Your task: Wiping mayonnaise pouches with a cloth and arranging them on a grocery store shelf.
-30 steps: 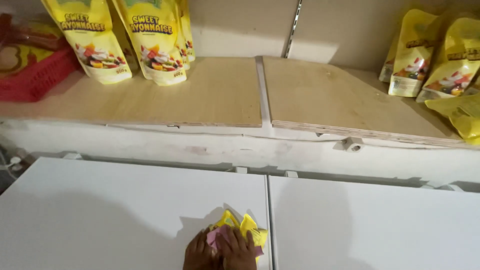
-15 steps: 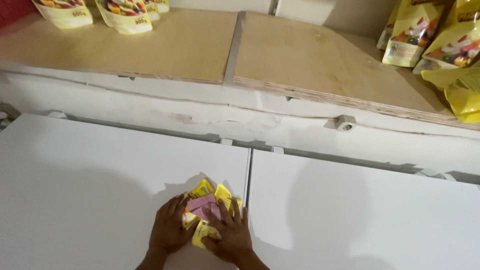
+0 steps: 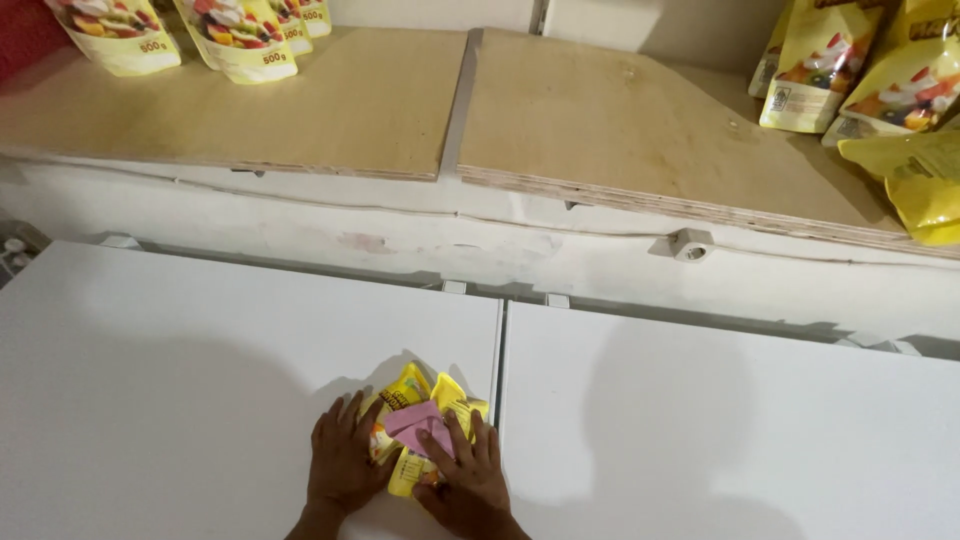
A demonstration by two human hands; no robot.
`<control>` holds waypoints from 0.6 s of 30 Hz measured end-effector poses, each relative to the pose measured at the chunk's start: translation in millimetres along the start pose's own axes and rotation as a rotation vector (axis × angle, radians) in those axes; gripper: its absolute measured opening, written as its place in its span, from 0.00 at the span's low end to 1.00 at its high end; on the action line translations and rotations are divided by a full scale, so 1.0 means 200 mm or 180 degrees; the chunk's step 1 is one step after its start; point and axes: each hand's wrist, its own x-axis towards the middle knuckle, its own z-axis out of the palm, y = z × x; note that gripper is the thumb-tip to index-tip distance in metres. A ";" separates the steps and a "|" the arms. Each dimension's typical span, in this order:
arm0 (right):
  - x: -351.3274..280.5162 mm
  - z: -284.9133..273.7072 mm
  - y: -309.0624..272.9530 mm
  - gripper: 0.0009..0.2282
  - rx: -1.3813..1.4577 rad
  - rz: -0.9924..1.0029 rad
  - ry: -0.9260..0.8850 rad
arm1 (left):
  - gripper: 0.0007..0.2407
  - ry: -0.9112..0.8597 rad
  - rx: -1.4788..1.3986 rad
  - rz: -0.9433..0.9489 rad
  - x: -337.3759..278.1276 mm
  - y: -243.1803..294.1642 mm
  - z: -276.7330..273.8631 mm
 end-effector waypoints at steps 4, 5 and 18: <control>0.02 0.02 0.04 0.36 0.0005 -0.0296 0.0329 | 0.35 0.0239 -0.0116 0.0065 0.04 0.00 0.00; 0.01 0.02 0.03 0.36 0.0009 -0.0264 0.0327 | 0.35 0.0212 -0.0123 0.0081 0.03 0.00 0.00; -0.19 0.05 -0.02 0.32 -0.0062 0.0099 0.0316 | 0.25 0.0445 -0.0452 -0.0455 -0.34 0.13 0.28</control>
